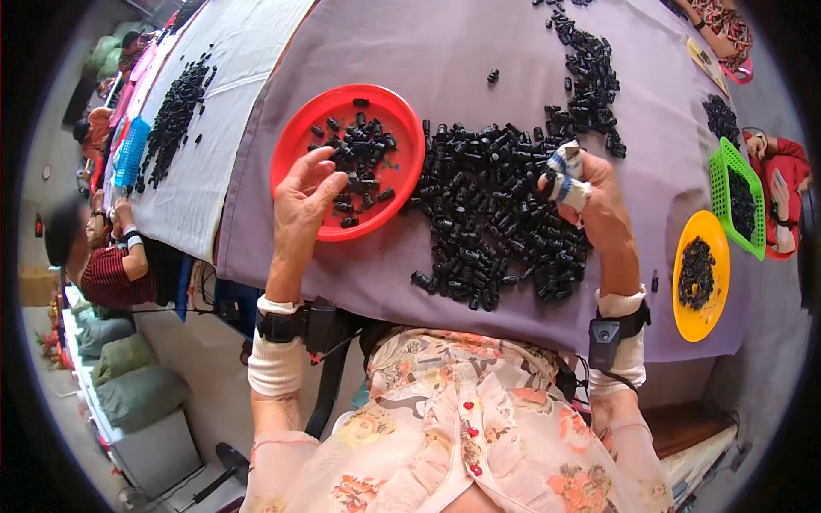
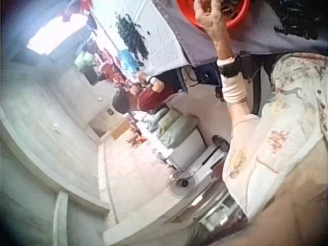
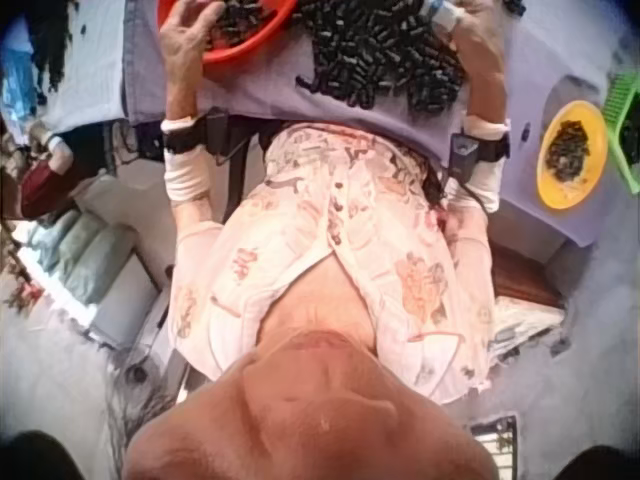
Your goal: Manually assembling small black plastic components by hand at a workstation.
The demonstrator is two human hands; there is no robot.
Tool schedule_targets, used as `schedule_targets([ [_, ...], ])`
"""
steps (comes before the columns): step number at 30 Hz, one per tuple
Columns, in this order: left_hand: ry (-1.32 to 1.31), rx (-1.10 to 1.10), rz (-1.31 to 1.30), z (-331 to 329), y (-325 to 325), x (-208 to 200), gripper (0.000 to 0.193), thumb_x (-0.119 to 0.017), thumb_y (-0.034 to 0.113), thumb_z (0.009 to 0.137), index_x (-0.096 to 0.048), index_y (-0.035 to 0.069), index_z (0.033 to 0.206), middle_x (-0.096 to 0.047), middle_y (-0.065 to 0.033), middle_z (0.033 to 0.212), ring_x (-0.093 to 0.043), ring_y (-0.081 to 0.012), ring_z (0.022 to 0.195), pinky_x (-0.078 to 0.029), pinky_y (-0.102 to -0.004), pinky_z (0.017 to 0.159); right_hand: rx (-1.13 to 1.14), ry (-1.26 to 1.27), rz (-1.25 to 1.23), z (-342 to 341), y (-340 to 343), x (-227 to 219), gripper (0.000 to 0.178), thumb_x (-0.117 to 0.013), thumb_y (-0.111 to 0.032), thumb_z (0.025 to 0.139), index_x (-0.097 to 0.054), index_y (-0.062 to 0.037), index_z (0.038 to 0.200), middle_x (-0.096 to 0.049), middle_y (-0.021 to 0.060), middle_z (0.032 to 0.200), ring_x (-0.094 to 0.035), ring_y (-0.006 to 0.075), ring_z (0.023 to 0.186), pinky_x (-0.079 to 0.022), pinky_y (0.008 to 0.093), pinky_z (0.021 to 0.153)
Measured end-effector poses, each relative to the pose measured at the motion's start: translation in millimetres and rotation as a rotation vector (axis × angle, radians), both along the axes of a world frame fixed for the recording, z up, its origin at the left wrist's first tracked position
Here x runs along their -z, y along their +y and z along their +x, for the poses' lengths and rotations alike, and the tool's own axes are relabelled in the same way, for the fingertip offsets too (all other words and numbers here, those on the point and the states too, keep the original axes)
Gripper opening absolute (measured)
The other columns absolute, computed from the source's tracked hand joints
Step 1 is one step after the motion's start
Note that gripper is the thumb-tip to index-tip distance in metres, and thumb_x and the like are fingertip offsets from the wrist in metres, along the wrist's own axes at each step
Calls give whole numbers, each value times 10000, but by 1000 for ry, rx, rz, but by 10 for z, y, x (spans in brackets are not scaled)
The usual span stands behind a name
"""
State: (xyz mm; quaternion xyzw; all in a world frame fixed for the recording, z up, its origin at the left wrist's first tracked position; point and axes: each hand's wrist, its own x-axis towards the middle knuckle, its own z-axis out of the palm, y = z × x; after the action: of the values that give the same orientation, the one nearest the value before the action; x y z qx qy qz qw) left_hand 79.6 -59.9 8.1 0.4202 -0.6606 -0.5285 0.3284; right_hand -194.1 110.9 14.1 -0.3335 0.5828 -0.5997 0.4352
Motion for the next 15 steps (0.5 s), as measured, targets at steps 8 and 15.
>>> schedule_targets([
  [8, -156, 621, -580, -894, 851, 411, 205, -688, 95, 703, -622, 42, 890, -557, -112, 819, -539, -274, 806, -455, -353, 695, -23, 109, 93, -113, 58, 50, 90, -596, -135, 792, -598, -46, 784, -508, -25, 551, -408, 26, 403, -289, 172, 362],
  [15, -282, 727, -886, -1201, 1022, 740, 192, -677, 100, 641, -545, 67, 777, -483, -85, 791, -491, -245, 763, -434, -339, 666, 3, 132, 128, -149, 163, 158, 53, -579, -109, 782, -601, -64, 768, -497, -38, 535, -410, 21, 409, -287, 175, 364],
])
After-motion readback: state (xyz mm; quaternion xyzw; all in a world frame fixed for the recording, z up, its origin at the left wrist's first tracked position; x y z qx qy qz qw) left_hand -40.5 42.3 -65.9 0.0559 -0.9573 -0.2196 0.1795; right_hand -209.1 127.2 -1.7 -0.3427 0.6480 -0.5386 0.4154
